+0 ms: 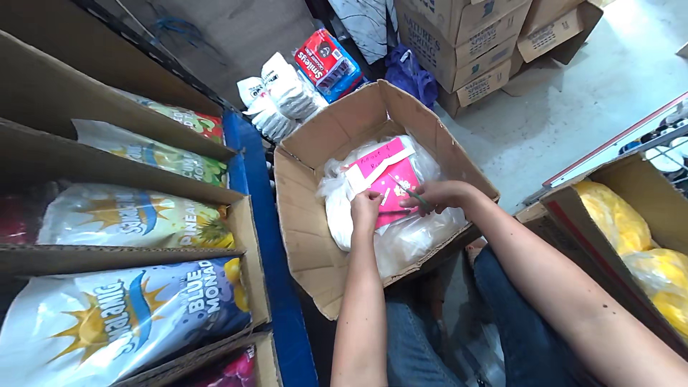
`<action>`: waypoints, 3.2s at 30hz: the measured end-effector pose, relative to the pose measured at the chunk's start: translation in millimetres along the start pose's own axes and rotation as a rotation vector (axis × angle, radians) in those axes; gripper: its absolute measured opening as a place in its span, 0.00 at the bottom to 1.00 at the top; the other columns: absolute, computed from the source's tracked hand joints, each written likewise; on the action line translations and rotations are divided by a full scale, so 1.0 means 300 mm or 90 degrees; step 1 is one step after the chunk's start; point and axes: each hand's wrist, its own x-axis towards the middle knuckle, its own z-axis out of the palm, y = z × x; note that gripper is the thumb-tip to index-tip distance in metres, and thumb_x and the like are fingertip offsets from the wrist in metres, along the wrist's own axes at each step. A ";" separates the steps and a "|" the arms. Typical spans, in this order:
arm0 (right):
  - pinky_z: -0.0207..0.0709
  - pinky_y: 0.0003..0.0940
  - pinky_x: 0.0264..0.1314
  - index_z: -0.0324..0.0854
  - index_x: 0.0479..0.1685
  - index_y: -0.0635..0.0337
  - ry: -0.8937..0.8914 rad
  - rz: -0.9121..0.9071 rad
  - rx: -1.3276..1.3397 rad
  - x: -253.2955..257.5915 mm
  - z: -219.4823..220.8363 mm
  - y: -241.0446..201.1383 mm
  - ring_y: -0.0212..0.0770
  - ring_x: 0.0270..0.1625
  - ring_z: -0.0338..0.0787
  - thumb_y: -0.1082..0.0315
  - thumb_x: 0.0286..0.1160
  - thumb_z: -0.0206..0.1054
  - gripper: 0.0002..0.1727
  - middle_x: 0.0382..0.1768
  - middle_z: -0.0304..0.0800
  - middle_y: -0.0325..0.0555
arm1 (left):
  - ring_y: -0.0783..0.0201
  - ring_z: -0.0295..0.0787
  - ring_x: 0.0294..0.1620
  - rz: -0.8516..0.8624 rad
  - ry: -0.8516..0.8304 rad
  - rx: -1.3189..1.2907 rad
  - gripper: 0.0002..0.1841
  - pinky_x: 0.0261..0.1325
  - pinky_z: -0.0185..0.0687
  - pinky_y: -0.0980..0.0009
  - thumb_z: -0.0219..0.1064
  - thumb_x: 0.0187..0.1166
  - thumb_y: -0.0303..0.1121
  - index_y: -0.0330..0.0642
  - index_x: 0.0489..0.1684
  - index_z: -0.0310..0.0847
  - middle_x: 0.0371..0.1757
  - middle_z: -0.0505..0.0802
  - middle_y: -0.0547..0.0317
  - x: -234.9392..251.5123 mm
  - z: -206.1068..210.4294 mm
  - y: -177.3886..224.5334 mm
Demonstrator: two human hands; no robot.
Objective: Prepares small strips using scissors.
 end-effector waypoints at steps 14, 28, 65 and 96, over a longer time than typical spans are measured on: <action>0.64 0.30 0.39 0.78 0.63 0.61 0.082 0.027 -0.080 0.006 -0.005 -0.002 0.28 0.34 0.71 0.39 0.79 0.67 0.33 0.42 0.88 0.42 | 0.46 0.88 0.65 -0.066 -0.008 -0.019 0.16 0.73 0.76 0.48 0.66 0.84 0.32 0.35 0.65 0.85 0.61 0.92 0.40 0.025 0.033 -0.040; 0.74 0.53 0.70 0.69 0.76 0.70 0.327 0.000 0.037 0.029 -0.029 0.017 0.56 0.63 0.86 0.56 0.79 0.73 0.34 0.60 0.86 0.65 | 0.37 0.85 0.68 -0.018 -0.028 0.086 0.17 0.72 0.72 0.36 0.64 0.85 0.35 0.33 0.64 0.85 0.62 0.90 0.35 0.207 -0.071 -0.028; 0.73 0.56 0.72 0.69 0.76 0.69 0.325 0.003 0.020 0.043 -0.035 0.024 0.58 0.66 0.85 0.59 0.79 0.73 0.32 0.63 0.84 0.66 | 0.36 0.90 0.56 -0.081 0.123 0.002 0.29 0.64 0.81 0.41 0.70 0.82 0.39 0.31 0.78 0.70 0.58 0.89 0.29 0.132 -0.311 -0.160; 0.73 0.52 0.73 0.69 0.76 0.70 0.321 0.003 0.044 0.035 -0.036 0.021 0.55 0.66 0.85 0.60 0.79 0.73 0.32 0.63 0.85 0.65 | 0.36 0.76 0.78 0.165 -0.226 0.302 0.18 0.80 0.67 0.39 0.62 0.84 0.29 0.33 0.70 0.81 0.73 0.84 0.33 0.032 -0.101 -0.060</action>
